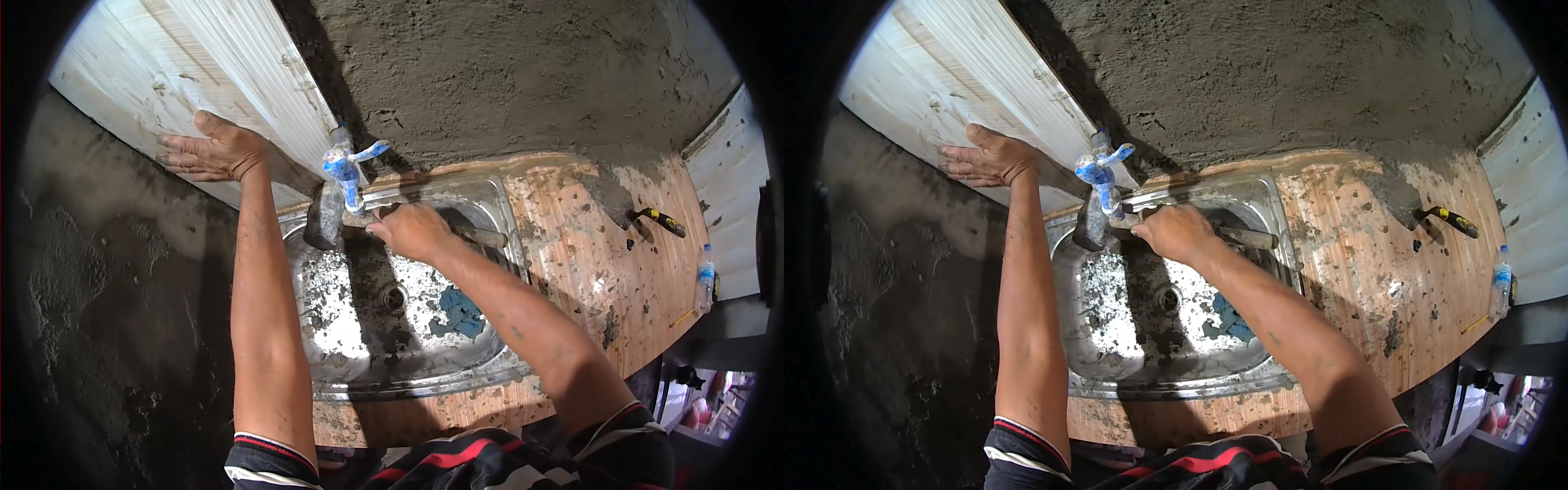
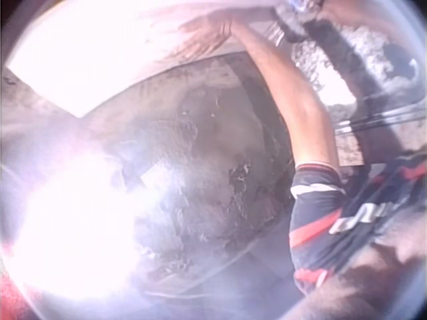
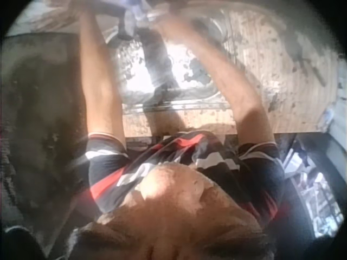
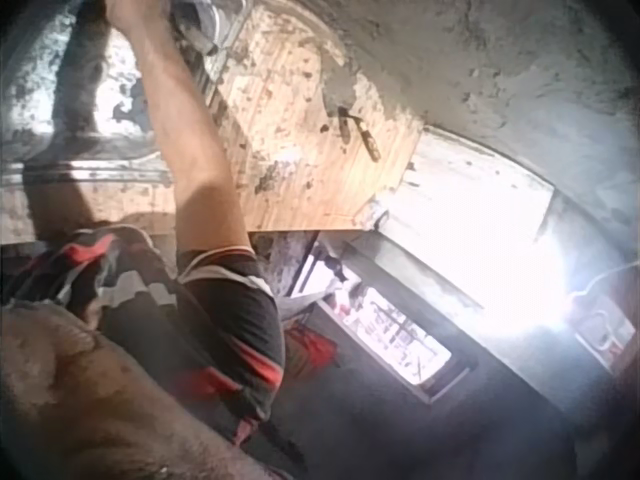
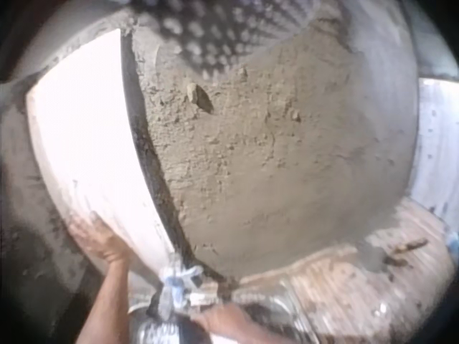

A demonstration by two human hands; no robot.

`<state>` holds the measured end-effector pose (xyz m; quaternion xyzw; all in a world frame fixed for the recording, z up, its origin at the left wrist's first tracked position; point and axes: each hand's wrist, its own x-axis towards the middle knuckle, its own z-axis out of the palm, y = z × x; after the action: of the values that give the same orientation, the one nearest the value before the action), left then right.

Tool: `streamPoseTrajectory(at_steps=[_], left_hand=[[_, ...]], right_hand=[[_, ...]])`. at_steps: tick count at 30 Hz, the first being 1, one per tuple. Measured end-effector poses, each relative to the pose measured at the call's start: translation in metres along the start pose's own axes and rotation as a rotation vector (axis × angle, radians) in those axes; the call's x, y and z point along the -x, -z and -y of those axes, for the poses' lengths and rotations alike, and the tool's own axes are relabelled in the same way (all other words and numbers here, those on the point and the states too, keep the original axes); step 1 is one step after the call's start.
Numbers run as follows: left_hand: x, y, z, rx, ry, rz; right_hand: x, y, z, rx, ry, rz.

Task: The person mixes mortar in a bucket, applies it to a wall surface near a sink using a trowel, and positions a panel against the wall.

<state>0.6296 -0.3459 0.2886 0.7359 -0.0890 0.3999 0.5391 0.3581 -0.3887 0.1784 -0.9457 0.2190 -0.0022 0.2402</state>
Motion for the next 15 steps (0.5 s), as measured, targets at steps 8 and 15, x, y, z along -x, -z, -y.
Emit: streamPoseTrajectory(at_steps=[8, 15], left_hand=[[-0.006, 0.002, 0.011, -0.072, 0.019, -0.042], [-0.03, 0.046, -0.001, -0.164, -0.152, 0.109]], right_hand=[[0.092, 0.01, -0.017, -0.134, -0.046, -0.172], [0.313, 0.051, -0.122, 0.023, -0.224, -0.535]])
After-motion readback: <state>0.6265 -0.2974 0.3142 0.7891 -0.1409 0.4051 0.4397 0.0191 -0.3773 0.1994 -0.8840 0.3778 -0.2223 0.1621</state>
